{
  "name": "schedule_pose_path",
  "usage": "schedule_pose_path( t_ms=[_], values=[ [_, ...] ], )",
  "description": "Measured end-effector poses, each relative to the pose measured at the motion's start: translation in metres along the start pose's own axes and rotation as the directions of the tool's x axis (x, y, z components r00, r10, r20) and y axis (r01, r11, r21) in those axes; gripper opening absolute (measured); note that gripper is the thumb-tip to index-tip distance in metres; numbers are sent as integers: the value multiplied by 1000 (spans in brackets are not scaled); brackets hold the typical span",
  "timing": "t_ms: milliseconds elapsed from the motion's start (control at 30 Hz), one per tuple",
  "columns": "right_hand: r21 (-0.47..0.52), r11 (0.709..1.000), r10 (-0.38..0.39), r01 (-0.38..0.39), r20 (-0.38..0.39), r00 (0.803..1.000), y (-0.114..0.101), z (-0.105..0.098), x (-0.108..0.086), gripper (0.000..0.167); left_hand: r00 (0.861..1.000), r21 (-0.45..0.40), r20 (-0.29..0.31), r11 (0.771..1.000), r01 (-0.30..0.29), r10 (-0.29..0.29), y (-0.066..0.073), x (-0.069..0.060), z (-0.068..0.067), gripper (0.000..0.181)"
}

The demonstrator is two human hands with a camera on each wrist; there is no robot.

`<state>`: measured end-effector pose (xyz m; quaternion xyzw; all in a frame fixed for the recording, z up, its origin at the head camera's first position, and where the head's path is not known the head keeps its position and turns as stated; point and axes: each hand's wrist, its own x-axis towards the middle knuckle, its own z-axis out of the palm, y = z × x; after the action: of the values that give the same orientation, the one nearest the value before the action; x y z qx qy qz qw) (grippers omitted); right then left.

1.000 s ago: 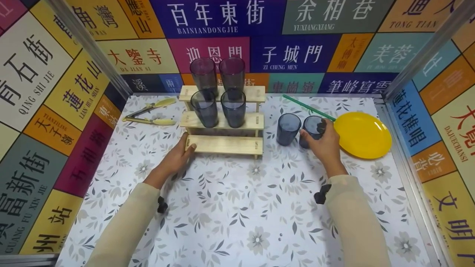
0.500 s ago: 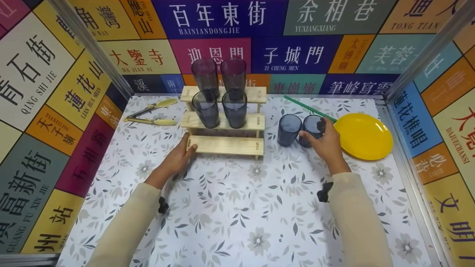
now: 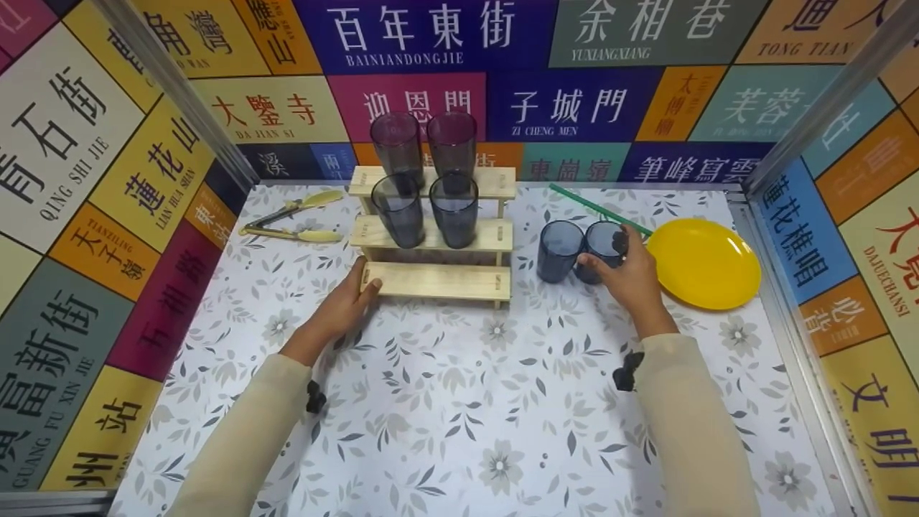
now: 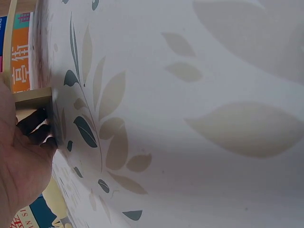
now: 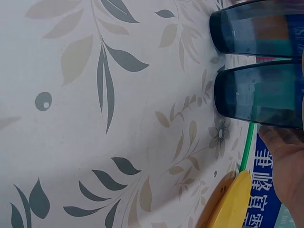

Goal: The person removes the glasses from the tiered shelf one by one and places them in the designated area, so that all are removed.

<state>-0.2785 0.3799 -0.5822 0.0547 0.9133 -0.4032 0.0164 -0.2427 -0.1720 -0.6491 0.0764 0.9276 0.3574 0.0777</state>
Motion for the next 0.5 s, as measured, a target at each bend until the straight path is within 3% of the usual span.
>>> schedule_pose_path(
  t_ms=[267,500],
  values=[
    [6,1000,-8,8,-5,1000,0,-4,-5,126,999,-11,-12,1000,-30,29,0,1,0,85],
    [22,998,-52,53,-47,998,-7,-8,-9,121,1000,-7,-6,1000,-9,9,-1,0,0,85]
  ],
)
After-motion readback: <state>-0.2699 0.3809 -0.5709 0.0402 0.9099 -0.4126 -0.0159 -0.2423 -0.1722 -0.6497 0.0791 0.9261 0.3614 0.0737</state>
